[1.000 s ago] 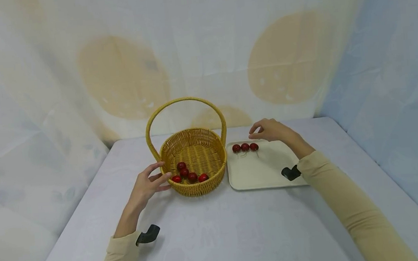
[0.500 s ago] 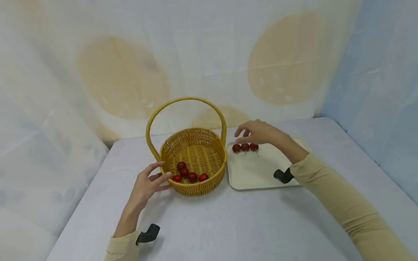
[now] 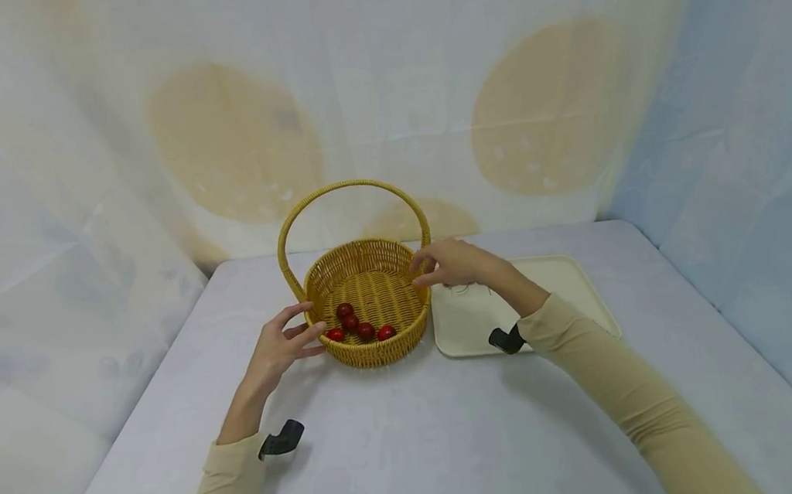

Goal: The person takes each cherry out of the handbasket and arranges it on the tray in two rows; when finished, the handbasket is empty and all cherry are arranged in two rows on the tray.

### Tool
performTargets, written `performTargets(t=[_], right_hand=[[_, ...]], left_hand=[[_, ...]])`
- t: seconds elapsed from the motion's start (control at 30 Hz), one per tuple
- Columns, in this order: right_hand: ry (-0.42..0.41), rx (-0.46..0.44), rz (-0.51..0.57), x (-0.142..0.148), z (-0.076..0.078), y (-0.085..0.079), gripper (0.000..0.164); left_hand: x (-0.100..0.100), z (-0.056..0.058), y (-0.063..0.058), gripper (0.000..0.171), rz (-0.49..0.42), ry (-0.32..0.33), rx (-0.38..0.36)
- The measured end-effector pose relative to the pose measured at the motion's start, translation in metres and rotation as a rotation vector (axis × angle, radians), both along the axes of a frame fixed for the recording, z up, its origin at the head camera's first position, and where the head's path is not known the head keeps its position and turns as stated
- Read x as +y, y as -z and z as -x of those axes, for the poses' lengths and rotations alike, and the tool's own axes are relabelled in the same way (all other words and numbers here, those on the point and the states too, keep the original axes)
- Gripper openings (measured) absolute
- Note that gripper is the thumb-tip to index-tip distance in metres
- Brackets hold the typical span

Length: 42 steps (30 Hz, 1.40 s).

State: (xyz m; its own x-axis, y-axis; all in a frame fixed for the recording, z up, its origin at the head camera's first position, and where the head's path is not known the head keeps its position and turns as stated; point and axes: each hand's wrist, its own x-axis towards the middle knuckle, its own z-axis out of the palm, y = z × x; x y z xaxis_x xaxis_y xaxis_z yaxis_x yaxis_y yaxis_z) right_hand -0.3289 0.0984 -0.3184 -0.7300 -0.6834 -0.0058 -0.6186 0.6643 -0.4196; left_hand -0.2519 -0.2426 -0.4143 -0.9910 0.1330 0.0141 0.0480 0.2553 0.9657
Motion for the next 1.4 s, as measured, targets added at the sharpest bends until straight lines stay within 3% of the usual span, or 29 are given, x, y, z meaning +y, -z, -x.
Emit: performTargets(t=[0.37,0.87,1.4], right_hand=[[-0.051,-0.076,-0.015,-0.039,0.005,0.019,0.031],[-0.106,-0.144,-0.077,-0.062,0.006,0.033,0.032],[-0.095,-0.128,-0.201,-0.082,-0.004,0.044,0.028]], left_hand=[[0.002,-0.002,-0.001,0.068,-0.002,0.001,-0.009],[0.003,-0.001,0.0,0.07,0.001,-0.005,-0.022],[0.001,-0.001,0.002,0.07,0.007,-0.014,-0.032]])
